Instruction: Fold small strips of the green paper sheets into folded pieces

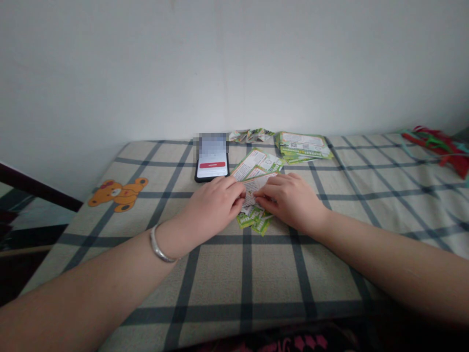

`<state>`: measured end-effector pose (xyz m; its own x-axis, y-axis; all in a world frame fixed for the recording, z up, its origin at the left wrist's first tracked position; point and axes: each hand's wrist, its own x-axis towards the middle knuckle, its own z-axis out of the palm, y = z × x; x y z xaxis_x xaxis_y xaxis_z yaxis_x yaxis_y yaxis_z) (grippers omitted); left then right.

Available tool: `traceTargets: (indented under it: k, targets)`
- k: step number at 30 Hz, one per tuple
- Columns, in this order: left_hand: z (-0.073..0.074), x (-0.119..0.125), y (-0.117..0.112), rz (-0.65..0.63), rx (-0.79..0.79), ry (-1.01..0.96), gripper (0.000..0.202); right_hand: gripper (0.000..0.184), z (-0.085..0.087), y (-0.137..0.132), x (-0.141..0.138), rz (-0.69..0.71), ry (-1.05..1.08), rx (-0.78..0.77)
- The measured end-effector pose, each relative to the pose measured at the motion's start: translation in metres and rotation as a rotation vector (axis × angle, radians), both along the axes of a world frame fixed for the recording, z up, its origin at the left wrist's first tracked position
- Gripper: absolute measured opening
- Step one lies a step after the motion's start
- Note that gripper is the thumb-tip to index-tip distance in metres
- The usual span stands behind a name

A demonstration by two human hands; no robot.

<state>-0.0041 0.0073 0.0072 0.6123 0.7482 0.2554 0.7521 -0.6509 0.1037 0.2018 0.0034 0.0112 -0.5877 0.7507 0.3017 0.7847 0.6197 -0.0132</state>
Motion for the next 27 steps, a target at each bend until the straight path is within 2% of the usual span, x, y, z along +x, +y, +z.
traceTargets:
  k: [4, 6, 9, 15, 19, 23, 27]
  targets:
    - [-0.003, -0.004, 0.003, -0.126, 0.057, -0.062, 0.012, 0.023, -0.001, 0.000, 0.000, -0.002, 0.028, -0.006]
    - [-0.003, -0.006, 0.004, -0.217, 0.113, -0.054, 0.014, 0.022, -0.001, 0.000, 0.000, -0.005, 0.039, -0.021]
    - [-0.003, -0.009, 0.005, -0.286, 0.164, -0.023, 0.016, 0.023, -0.001, 0.001, 0.000, -0.010, 0.049, -0.042]
    - [-0.005, -0.013, 0.007, -0.329, 0.126, -0.050, 0.019, 0.022, -0.005, 0.005, 0.006, 0.055, 0.105, -0.061]
    - [-0.005, -0.014, 0.009, -0.307, 0.096, -0.057, 0.019, 0.023, -0.006, 0.005, 0.012, 0.183, 0.129, -0.013]
    - [0.000, -0.013, 0.008, -0.287, 0.059, -0.038, 0.015, 0.022, -0.003, 0.000, 0.013, 0.302, 0.026, 0.071]
    - [0.003, -0.016, 0.008, -0.305, 0.004, -0.041, 0.012, 0.022, 0.000, -0.004, 0.011, 0.310, -0.039, 0.111]
